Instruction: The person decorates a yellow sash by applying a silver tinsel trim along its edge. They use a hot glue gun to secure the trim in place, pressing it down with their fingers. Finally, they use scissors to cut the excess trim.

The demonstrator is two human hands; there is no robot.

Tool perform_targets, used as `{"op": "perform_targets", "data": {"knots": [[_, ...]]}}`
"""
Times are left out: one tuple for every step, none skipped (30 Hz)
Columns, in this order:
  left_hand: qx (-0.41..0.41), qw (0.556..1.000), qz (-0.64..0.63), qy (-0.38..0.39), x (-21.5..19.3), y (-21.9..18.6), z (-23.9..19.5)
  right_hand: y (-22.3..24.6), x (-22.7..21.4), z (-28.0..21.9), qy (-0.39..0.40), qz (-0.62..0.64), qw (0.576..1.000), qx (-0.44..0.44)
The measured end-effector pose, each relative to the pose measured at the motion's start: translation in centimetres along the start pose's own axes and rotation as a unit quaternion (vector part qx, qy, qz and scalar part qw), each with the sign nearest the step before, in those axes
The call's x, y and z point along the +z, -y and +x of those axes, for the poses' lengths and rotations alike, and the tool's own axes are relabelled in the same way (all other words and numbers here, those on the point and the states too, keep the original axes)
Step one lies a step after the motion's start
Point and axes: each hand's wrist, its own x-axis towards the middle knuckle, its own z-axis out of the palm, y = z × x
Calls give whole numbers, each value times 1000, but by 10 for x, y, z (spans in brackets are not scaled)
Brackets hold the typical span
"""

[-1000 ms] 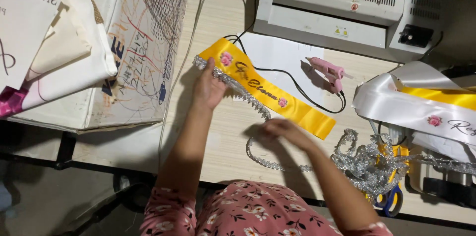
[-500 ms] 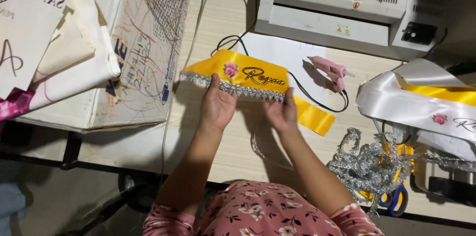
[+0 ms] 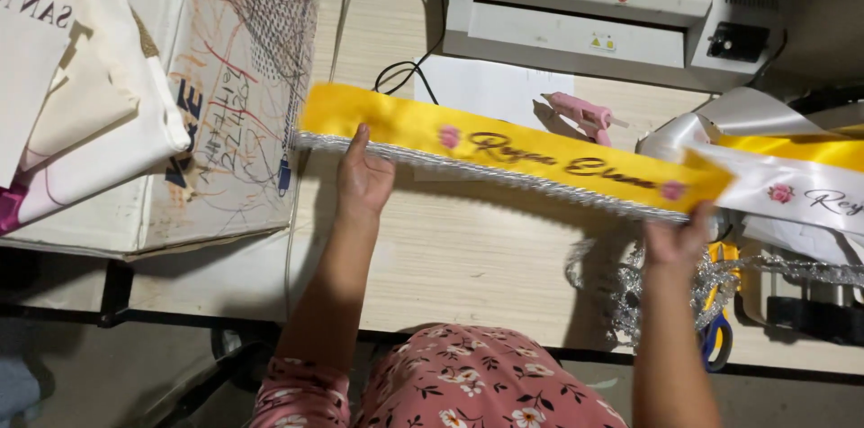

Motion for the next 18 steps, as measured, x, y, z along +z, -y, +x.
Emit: {"op": "perform_targets", "data": {"knots": [[-3,1000,1,0,-16,-1,7,-16,47,-9,0,0,1000,-3],[-5,1000,3,-22,-32,-2,14,-38,96,-16,-30,-125,991,-40],[-8,999,5,-45,-47,-3,23,-64,147,-27,-58,-248,964,-79],[-10,999,6,-43,-47,-9,25,-58,145,-27,-59,-248,964,-82],[-9,999,1,-43,-48,-15,25,-52,143,-27,-19,-269,959,-84],[-8,999,-4,-42,-49,-21,26,-46,141,-27,21,-290,953,-87],[-10,999,-3,-43,-73,-26,36,-42,119,-22,19,-289,953,-88],[1,998,-1,-69,-97,-31,46,-39,98,-18,-17,-270,960,-74],[14,995,0,-95,-121,-36,57,-36,77,-11,-51,-251,965,-59],[13,995,0,-95,-98,-42,47,-38,68,-8,-52,-251,965,-60],[42,996,9,-80,-76,-50,35,-42,57,-4,-63,-270,959,-54],[70,995,17,-63,-54,-59,23,-46,47,-1,-74,-288,953,-48],[71,995,17,-64,-55,-63,23,-44,45,2,-74,-289,953,-47],[86,992,29,-86,-56,-68,23,-41,42,4,-125,-265,954,-57],[102,988,41,-108,-56,-74,24,-40,40,7,-176,-239,952,-67],[103,988,40,-109,-62,-79,25,-42,50,6,-176,-240,953,-66],[123,986,45,-106,-66,-82,27,-42,62,4,-177,-250,949,-72],[142,983,50,-102,-71,-86,30,-43,73,3,-178,-260,946,-79]]}}
